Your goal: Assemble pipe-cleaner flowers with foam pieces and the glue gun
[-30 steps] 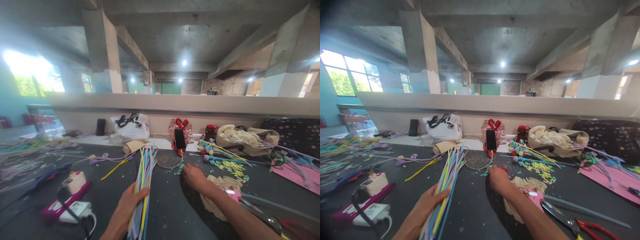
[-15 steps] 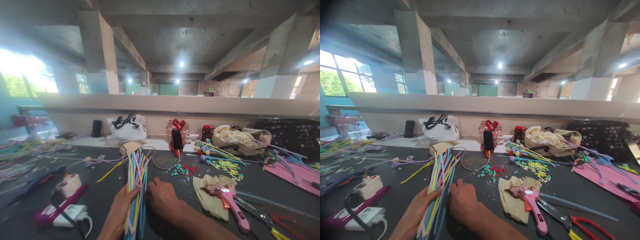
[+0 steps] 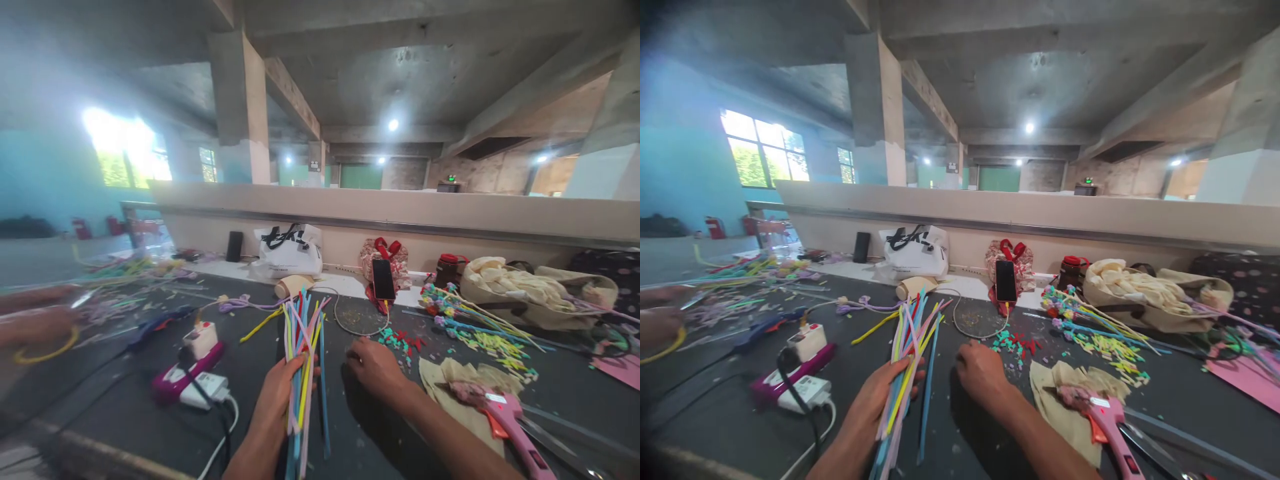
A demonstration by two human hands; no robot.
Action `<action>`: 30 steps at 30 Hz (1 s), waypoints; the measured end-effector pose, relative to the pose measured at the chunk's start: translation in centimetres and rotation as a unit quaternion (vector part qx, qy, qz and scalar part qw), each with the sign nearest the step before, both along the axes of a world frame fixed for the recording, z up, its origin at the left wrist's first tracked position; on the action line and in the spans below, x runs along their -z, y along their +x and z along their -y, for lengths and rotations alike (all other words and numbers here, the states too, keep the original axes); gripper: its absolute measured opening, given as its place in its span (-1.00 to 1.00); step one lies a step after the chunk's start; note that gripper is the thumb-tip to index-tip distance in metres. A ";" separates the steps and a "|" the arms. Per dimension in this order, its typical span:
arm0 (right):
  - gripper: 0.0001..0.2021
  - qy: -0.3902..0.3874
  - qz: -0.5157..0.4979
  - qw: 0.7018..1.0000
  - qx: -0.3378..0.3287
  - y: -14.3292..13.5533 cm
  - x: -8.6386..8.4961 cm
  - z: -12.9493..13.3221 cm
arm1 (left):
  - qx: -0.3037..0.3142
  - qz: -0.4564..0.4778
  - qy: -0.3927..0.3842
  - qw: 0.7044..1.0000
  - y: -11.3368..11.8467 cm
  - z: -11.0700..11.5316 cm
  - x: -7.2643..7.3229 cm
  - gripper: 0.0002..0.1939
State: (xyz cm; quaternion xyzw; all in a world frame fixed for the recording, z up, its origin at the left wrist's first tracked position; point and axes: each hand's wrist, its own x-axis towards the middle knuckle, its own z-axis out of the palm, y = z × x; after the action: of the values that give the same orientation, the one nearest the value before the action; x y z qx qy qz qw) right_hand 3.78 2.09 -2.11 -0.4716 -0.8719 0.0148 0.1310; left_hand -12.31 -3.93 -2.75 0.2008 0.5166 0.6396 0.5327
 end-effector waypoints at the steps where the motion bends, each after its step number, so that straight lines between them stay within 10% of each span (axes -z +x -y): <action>1: -0.78 -0.005 -0.005 1.000 -0.006 -0.1 -0.1 0.2 | -0.001 0.012 -0.005 1.000 0.0 0.0 0.0 -0.89; 17: -0.74 -0.091 -0.301 0.948 -0.044 -4.2 -1.7 -0.2 | 0.058 0.027 0.076 0.995 0.0 -0.1 1.2 -0.72; 30: -0.79 -0.117 -0.221 0.968 -0.014 -4.9 0.4 -1.9 | 0.067 0.023 0.089 0.993 -0.1 -0.5 1.6 -0.72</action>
State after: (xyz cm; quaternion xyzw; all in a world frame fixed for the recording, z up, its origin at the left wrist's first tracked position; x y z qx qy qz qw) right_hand -1.12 3.98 -2.51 -0.4568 -0.8197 0.2227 0.2642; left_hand -12.46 -3.46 -4.38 0.2673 0.4306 0.6500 0.5662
